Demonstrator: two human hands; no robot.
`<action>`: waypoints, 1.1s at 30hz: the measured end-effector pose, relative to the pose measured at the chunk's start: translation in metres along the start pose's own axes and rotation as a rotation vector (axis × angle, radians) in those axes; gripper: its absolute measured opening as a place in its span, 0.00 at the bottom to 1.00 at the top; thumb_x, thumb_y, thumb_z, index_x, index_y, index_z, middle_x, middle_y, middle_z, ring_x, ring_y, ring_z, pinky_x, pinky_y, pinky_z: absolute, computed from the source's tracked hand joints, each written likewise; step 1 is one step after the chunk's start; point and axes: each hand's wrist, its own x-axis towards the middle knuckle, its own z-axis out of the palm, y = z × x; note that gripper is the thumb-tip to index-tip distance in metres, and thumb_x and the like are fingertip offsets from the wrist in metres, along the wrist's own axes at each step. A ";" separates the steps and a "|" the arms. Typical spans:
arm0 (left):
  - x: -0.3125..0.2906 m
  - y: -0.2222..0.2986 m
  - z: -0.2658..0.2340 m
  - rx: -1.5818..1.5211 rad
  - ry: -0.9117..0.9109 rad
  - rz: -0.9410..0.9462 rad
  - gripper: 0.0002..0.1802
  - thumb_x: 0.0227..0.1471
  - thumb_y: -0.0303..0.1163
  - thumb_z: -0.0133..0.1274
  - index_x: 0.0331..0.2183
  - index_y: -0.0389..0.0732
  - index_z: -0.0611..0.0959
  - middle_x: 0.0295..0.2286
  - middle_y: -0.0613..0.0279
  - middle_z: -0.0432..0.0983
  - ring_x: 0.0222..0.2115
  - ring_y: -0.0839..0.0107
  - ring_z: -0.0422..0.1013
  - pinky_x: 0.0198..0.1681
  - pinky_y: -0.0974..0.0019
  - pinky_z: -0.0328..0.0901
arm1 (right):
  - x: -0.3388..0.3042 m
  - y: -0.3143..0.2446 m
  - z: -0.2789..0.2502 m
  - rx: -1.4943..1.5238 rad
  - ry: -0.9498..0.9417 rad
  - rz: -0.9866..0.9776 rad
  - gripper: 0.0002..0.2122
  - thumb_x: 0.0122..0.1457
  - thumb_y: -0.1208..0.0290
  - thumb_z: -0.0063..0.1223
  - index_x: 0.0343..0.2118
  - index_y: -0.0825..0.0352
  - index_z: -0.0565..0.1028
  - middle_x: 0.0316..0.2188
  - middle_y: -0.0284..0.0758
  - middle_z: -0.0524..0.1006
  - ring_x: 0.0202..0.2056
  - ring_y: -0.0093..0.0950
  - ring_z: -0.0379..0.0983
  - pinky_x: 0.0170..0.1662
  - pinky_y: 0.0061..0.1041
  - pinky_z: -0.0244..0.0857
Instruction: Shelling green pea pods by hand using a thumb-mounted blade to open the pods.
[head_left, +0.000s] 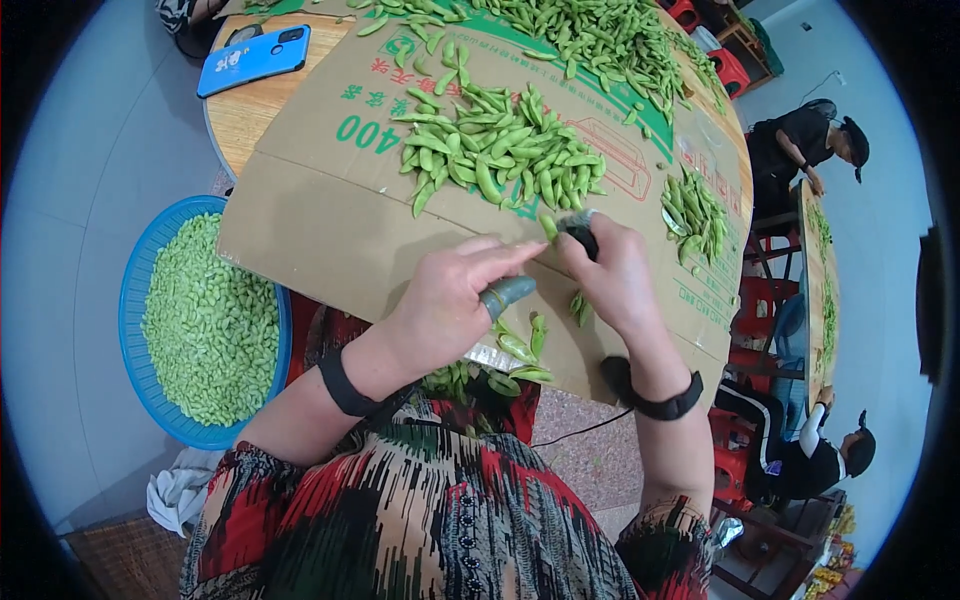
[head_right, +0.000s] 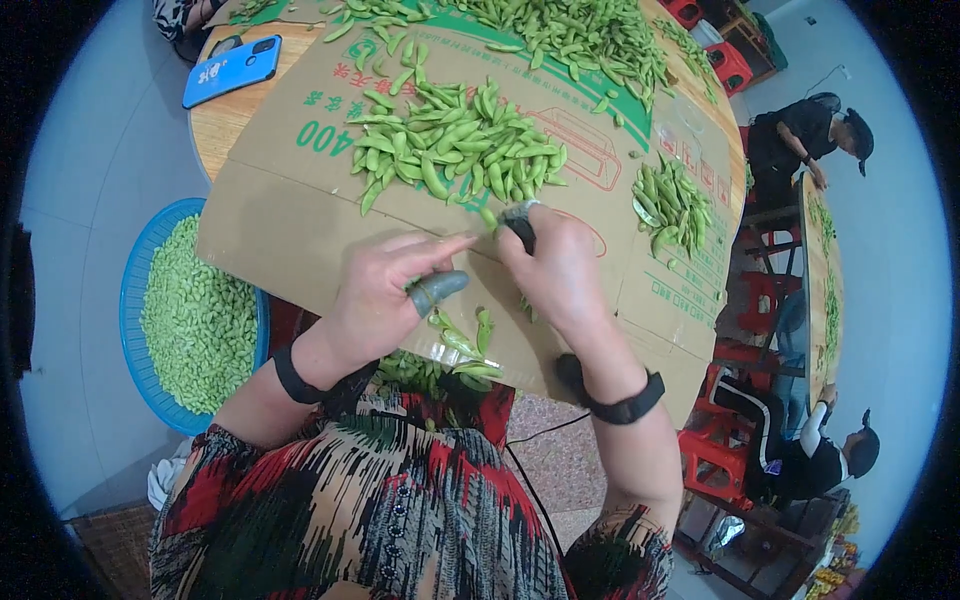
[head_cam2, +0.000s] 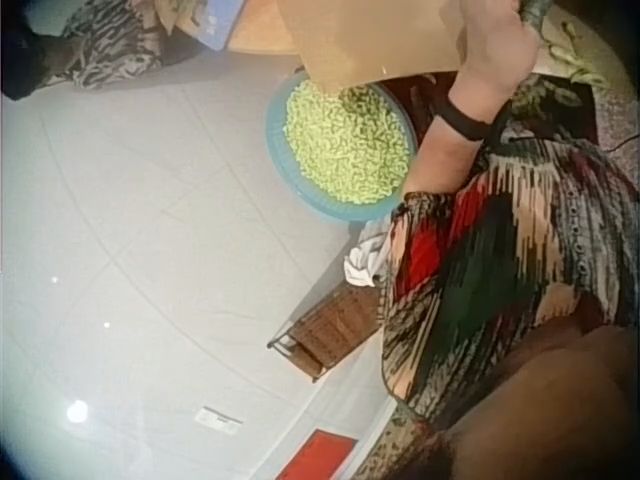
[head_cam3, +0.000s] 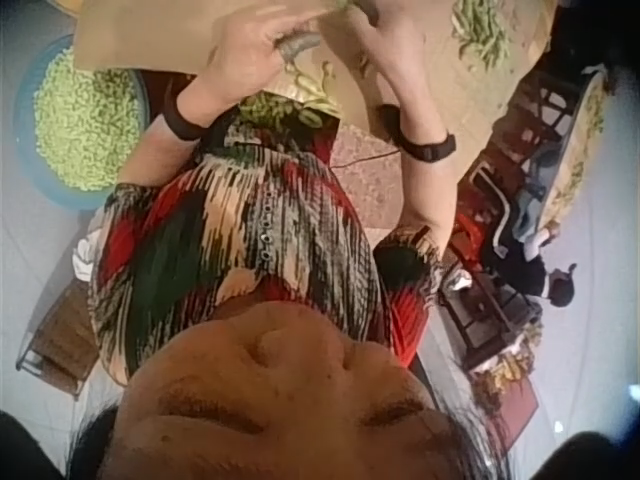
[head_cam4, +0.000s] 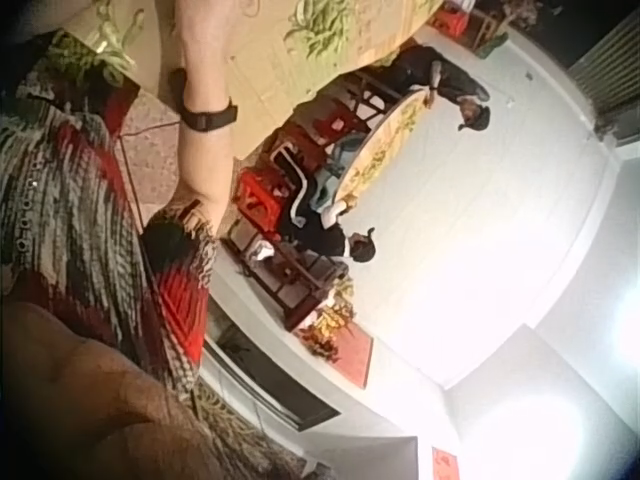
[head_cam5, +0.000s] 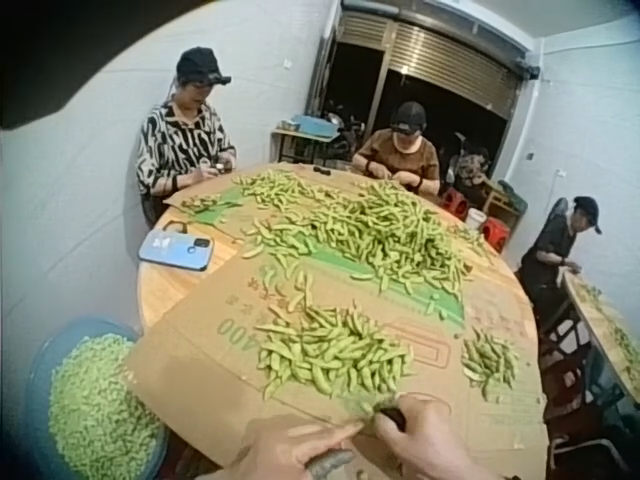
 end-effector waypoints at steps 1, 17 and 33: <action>0.001 0.002 0.004 0.086 0.021 0.104 0.17 0.43 0.24 0.56 0.40 0.38 0.79 0.24 0.58 0.74 0.25 0.68 0.70 0.28 0.69 0.65 | -0.008 -0.002 -0.005 0.447 -0.091 0.246 0.06 0.50 0.72 0.51 0.23 0.68 0.69 0.12 0.30 0.68 0.14 0.20 0.65 0.17 0.20 0.57; 0.000 -0.013 0.014 -0.995 0.032 -0.521 0.08 0.48 0.25 0.55 0.35 0.39 0.78 0.26 0.70 0.74 0.21 0.86 0.64 0.22 0.82 0.57 | -0.055 -0.020 0.009 1.132 -0.253 0.271 0.11 0.63 0.66 0.36 0.26 0.64 0.66 0.16 0.23 0.63 0.17 0.12 0.54 0.20 0.12 0.47; -0.006 -0.011 0.015 -0.640 0.038 -0.369 0.04 0.50 0.23 0.51 0.32 0.38 0.76 0.29 0.72 0.72 0.31 0.85 0.66 0.36 0.78 0.62 | -0.060 -0.022 0.017 1.106 -0.290 0.189 0.10 0.62 0.71 0.38 0.24 0.66 0.66 0.14 0.23 0.64 0.16 0.12 0.55 0.19 0.14 0.48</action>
